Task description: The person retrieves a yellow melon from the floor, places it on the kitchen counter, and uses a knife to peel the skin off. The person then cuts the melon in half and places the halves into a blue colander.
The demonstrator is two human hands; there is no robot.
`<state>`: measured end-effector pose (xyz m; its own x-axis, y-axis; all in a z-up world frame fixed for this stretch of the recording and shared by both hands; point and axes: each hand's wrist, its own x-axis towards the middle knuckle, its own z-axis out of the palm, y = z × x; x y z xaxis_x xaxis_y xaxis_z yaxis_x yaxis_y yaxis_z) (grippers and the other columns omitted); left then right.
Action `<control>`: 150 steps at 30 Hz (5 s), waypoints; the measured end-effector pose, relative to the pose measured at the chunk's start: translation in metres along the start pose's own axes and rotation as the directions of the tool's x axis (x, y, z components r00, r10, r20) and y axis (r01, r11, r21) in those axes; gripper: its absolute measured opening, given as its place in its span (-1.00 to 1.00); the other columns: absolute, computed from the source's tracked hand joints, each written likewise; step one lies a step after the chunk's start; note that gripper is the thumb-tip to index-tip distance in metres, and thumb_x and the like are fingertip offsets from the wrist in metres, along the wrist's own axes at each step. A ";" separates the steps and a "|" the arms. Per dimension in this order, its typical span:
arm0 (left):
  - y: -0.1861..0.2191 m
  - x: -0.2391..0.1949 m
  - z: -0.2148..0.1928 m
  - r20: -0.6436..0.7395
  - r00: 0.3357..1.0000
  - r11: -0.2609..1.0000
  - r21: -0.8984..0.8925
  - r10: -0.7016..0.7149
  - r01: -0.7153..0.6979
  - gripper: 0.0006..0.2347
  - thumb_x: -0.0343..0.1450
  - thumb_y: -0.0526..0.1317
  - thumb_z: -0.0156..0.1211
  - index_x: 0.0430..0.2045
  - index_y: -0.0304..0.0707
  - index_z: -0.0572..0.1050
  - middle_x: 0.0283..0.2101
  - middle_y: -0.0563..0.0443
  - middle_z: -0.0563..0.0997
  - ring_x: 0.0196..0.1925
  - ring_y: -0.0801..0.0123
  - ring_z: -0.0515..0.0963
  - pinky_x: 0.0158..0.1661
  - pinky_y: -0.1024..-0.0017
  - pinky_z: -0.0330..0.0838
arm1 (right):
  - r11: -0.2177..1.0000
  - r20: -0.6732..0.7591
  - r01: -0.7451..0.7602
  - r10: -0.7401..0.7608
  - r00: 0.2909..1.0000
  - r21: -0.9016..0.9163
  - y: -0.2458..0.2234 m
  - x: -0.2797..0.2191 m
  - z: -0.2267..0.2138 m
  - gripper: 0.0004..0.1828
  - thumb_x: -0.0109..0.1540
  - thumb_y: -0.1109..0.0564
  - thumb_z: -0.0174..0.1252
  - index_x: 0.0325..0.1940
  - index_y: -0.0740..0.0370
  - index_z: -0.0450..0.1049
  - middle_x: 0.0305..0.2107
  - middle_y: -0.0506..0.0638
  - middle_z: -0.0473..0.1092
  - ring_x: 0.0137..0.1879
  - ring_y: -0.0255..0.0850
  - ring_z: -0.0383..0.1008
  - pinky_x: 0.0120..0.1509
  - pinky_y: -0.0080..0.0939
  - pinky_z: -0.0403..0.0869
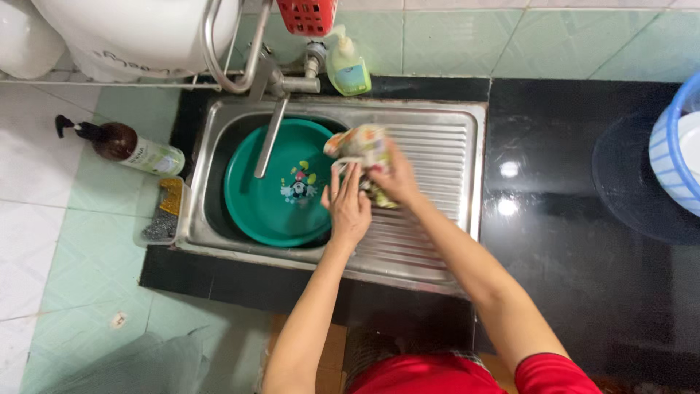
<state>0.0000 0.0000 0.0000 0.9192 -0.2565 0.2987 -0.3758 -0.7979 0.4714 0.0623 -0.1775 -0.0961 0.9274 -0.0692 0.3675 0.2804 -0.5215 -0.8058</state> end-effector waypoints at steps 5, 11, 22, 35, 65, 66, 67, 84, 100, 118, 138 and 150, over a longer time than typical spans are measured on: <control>0.047 -0.003 0.008 0.079 0.991 0.989 -0.110 0.112 -0.103 -0.45 0.49 -0.19 0.05 0.47 -0.05 0.16 0.55 -0.06 0.16 0.63 -0.04 -0.05 0.44 -0.17 -0.22 | 0.876 -0.153 -0.301 0.379 0.913 0.376 -0.022 -0.021 -0.133 0.08 0.18 0.14 0.35 0.59 0.19 -0.20 0.19 0.22 0.37 0.23 -0.03 0.49 0.23 -0.07 0.57; 0.079 -0.002 0.035 0.157 0.974 0.974 -0.185 0.163 -0.133 -0.42 0.43 -0.18 0.13 0.43 -0.10 0.18 0.54 -0.15 0.10 0.61 -0.17 -0.12 0.39 -0.30 -0.30 | 0.971 -0.432 -0.227 0.175 0.885 -0.072 0.033 -0.015 -0.241 -0.04 0.33 0.05 0.45 0.62 0.27 0.01 0.40 0.28 0.27 0.52 0.01 0.33 0.64 0.05 0.36; 0.053 0.031 0.064 0.168 0.979 0.988 -0.122 0.117 -0.097 -0.40 0.41 -0.17 0.20 0.41 -0.12 0.21 0.53 -0.22 0.08 0.60 -0.21 -0.13 0.38 -0.33 -0.25 | 0.534 -0.222 -0.222 0.064 0.973 -0.816 0.095 0.084 -0.151 0.24 -0.07 -0.35 0.51 0.51 0.28 0.18 0.37 0.35 0.10 0.34 0.27 0.12 0.28 0.30 0.13; 0.033 0.059 0.080 0.128 0.991 0.999 -0.009 0.032 -0.031 -0.43 0.43 -0.15 0.17 0.40 -0.15 0.21 0.50 -0.25 0.12 0.58 -0.23 -0.11 0.35 -0.31 -0.26 | 0.686 0.369 0.235 0.053 0.928 -0.689 0.018 0.164 -0.095 0.08 -0.26 -0.15 0.57 0.35 -0.11 0.39 0.35 0.02 0.22 0.39 0.07 0.20 0.26 0.19 0.26; 0.013 -0.082 0.033 0.054 0.998 0.965 -0.263 0.008 0.007 -0.69 0.47 -0.12 0.11 0.11 -0.07 0.48 0.25 -0.03 0.52 0.43 0.05 0.34 0.28 -0.11 0.00 | 0.762 0.237 -0.645 0.639 0.732 -0.065 -0.096 -0.109 -0.173 -0.16 -0.12 0.12 0.43 0.26 0.14 0.40 -0.14 0.13 0.53 -0.12 -0.06 0.58 0.02 -0.10 0.57; 0.018 -0.083 0.031 0.061 0.998 0.963 -0.270 0.006 0.010 -0.65 0.46 -0.12 0.10 0.16 -0.08 0.47 0.28 -0.06 0.49 0.44 0.04 0.31 0.28 -0.11 -0.02 | 0.752 0.184 -0.659 0.643 0.743 0.033 -0.102 -0.126 -0.192 -0.25 -0.09 0.15 0.42 0.20 0.21 0.46 -0.13 0.11 0.55 -0.10 -0.12 0.58 0.03 -0.13 0.56; 0.024 -0.086 0.029 0.127 0.992 0.963 -0.270 0.020 0.015 -0.63 0.47 -0.11 0.09 0.20 -0.07 0.43 0.33 -0.08 0.43 0.45 0.03 0.26 0.29 -0.13 -0.08 | 0.738 0.132 -0.663 0.650 0.749 0.130 -0.108 -0.145 -0.212 -0.34 -0.06 0.19 0.40 0.14 0.28 0.52 -0.11 0.09 0.56 -0.08 -0.18 0.58 0.05 -0.16 0.55; 0.131 -0.206 0.002 0.445 0.696 0.825 -0.336 0.564 -0.454 -0.29 0.44 0.11 0.13 0.48 -0.01 0.00 0.57 -0.28 -0.23 0.60 -0.26 -0.36 0.35 -0.46 -0.34 | 0.572 -0.425 -0.557 0.361 0.830 -0.603 -0.099 -0.345 -0.253 0.15 0.21 -0.46 0.24 0.68 0.06 -0.09 0.51 0.32 0.01 0.60 0.27 0.01 0.55 0.34 0.01; -0.031 -0.247 -0.102 0.322 0.911 0.965 -0.138 0.257 -0.224 0.19 0.07 0.26 0.48 0.51 0.00 -0.27 0.57 -0.25 -0.38 0.59 -0.27 -0.43 0.31 -0.57 -0.46 | 0.712 -0.289 -0.353 0.216 0.933 -0.607 -0.193 -0.296 0.011 0.05 0.29 -0.27 0.23 0.66 0.13 -0.17 0.48 0.36 -0.11 0.59 0.30 -0.17 0.51 0.37 -0.06; -0.164 -0.211 -0.159 0.229 0.966 0.992 0.049 -0.122 0.114 0.26 -0.02 0.27 0.56 0.46 -0.12 -0.27 0.52 -0.40 -0.27 0.53 -0.39 -0.28 0.24 -0.56 -0.38 | 0.942 0.723 0.254 -0.017 0.690 -0.221 -0.272 -0.126 0.115 0.17 -0.16 0.22 0.48 0.49 0.13 0.10 0.12 0.25 0.36 0.22 0.20 0.31 0.32 0.13 0.28; -0.301 -0.193 -0.250 -0.466 0.741 0.772 0.172 -0.484 0.612 0.06 0.14 -0.32 0.43 0.47 -0.29 -0.28 0.53 -0.37 -0.33 0.58 -0.19 -0.20 0.38 -0.25 -0.18 | 0.572 0.515 0.810 -0.660 0.547 -0.127 -0.368 -0.052 0.364 -0.27 0.12 0.06 0.24 0.37 0.16 0.26 0.17 0.19 0.25 0.18 0.11 0.33 0.20 0.03 0.41; -0.285 -0.168 -0.267 0.080 0.703 0.682 0.342 -0.706 0.646 -0.08 0.34 0.04 0.29 0.45 -0.16 -0.29 0.54 -0.19 -0.37 0.58 -0.08 -0.43 0.31 -0.49 -0.50 | 0.879 0.316 0.437 -0.476 0.820 0.191 -0.271 -0.059 0.299 -0.53 0.15 0.29 0.28 0.16 0.20 0.52 0.09 0.19 0.44 0.21 0.09 0.45 0.29 0.00 0.46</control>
<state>-0.0785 0.4160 0.0373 0.9214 0.3396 -0.1888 0.3778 -0.8967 0.2305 0.0051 0.2225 -0.0381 0.7054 0.4607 0.5386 0.6990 -0.3261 -0.6365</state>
